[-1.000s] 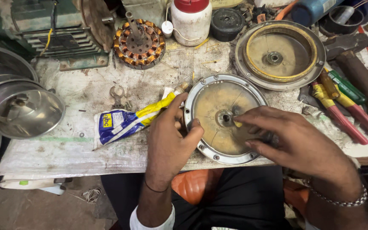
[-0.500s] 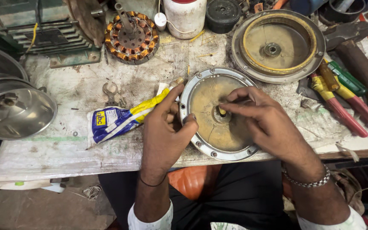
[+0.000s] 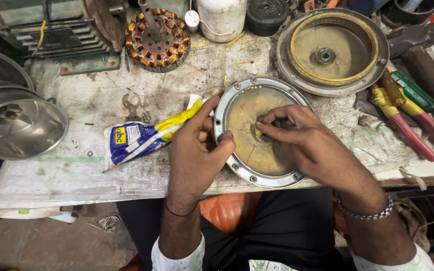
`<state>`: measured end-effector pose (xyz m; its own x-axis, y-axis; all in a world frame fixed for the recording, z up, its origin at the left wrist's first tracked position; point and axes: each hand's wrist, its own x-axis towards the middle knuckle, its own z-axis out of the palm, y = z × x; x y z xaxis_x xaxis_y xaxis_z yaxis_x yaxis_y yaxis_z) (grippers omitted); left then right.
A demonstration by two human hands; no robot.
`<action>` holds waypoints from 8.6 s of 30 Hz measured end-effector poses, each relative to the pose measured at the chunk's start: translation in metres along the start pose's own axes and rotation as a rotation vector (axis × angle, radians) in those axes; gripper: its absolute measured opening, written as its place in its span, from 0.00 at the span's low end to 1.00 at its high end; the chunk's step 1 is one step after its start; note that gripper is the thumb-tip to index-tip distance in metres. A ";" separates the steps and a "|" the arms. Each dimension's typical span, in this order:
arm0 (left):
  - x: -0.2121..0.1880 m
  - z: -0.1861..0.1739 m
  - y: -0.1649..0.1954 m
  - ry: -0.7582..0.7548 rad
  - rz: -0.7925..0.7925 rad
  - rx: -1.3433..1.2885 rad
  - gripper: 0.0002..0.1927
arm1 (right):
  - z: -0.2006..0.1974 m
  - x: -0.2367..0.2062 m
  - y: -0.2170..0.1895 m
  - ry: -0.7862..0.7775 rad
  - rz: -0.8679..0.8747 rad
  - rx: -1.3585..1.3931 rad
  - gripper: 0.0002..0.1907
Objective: The person applies adhesive to the center of a circular metal motor part, then rubs it in by hand. They place a second similar part on top, press and rotate it, then remove it and use a metal file to smooth the inner edge of the first part.
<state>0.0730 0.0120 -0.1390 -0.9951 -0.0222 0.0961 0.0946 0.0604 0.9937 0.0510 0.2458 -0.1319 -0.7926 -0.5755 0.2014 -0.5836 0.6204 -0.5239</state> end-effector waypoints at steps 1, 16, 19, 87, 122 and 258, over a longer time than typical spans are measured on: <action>0.000 0.000 0.001 -0.001 -0.012 0.014 0.35 | 0.000 0.000 -0.002 -0.006 0.000 -0.015 0.37; -0.006 0.003 0.000 0.059 0.023 0.109 0.30 | 0.003 -0.010 -0.034 0.036 -0.044 -0.302 0.32; -0.007 0.001 0.000 0.047 0.044 0.075 0.30 | 0.002 -0.011 -0.028 0.054 -0.106 -0.210 0.33; -0.004 0.002 -0.001 0.050 0.103 0.234 0.31 | -0.008 -0.021 0.000 0.047 -0.067 0.129 0.29; -0.003 0.007 0.001 0.081 0.185 0.313 0.30 | -0.005 -0.015 0.016 -0.126 -0.124 -0.196 0.56; 0.001 0.011 -0.013 0.081 0.169 0.329 0.27 | -0.028 -0.018 0.034 -0.273 -0.230 -0.062 0.60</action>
<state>0.0704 0.0220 -0.1527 -0.9595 -0.0621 0.2748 0.2307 0.3869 0.8928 0.0411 0.2923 -0.1301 -0.5677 -0.8198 0.0749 -0.7574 0.4844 -0.4378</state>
